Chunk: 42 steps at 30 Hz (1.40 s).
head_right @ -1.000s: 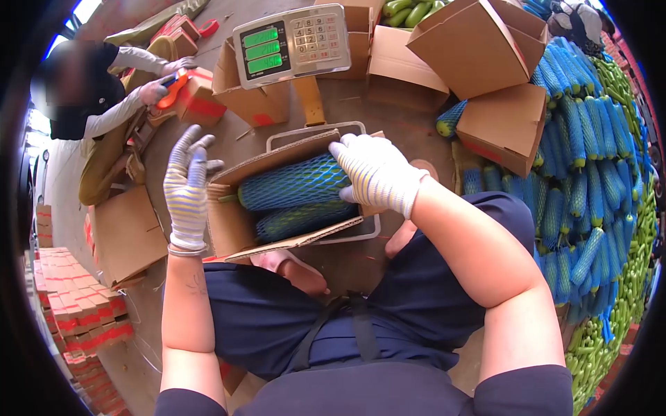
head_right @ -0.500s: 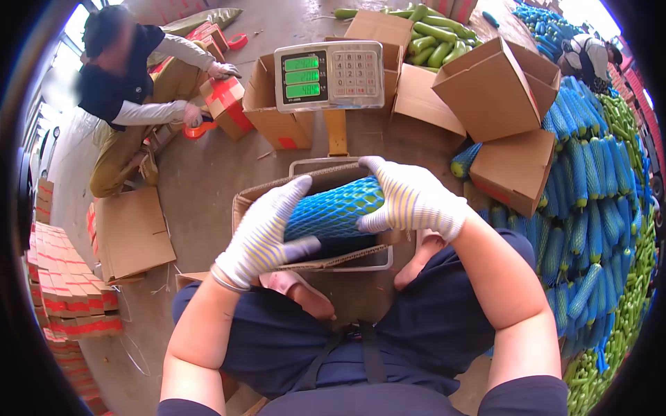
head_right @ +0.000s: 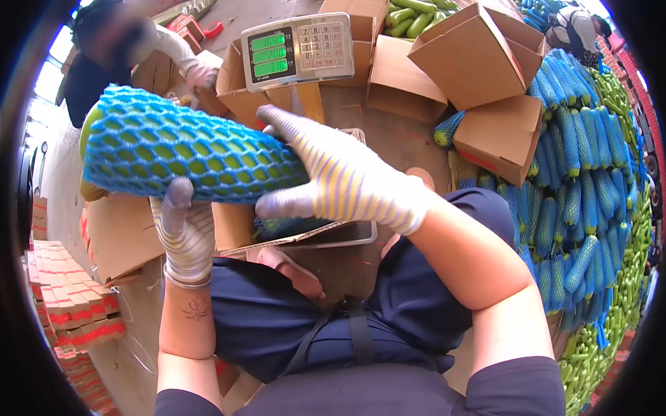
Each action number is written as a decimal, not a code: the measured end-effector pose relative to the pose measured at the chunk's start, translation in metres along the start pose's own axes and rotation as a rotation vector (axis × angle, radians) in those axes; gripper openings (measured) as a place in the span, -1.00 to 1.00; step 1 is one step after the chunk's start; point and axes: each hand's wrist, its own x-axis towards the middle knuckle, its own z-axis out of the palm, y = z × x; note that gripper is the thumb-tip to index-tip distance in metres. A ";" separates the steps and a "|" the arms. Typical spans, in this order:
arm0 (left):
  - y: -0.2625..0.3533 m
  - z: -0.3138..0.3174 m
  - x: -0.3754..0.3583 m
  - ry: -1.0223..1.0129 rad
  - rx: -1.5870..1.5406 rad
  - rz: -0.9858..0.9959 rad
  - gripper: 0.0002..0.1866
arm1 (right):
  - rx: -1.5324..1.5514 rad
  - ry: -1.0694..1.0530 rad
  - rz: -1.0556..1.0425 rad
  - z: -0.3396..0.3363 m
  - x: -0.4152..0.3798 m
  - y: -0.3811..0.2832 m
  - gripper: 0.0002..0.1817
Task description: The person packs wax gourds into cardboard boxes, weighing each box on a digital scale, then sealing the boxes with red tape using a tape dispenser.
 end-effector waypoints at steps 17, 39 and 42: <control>-0.025 -0.007 -0.006 -0.636 0.792 -0.399 -0.12 | -0.244 0.736 0.310 -0.154 -0.179 -0.047 -0.15; -0.047 0.036 -0.001 -1.049 1.324 -0.403 -0.38 | -0.611 0.771 1.440 -0.090 -0.422 0.223 0.08; -0.042 0.032 -0.003 -1.028 1.304 -0.317 -0.40 | -0.772 0.677 1.458 -0.096 -0.414 0.209 0.01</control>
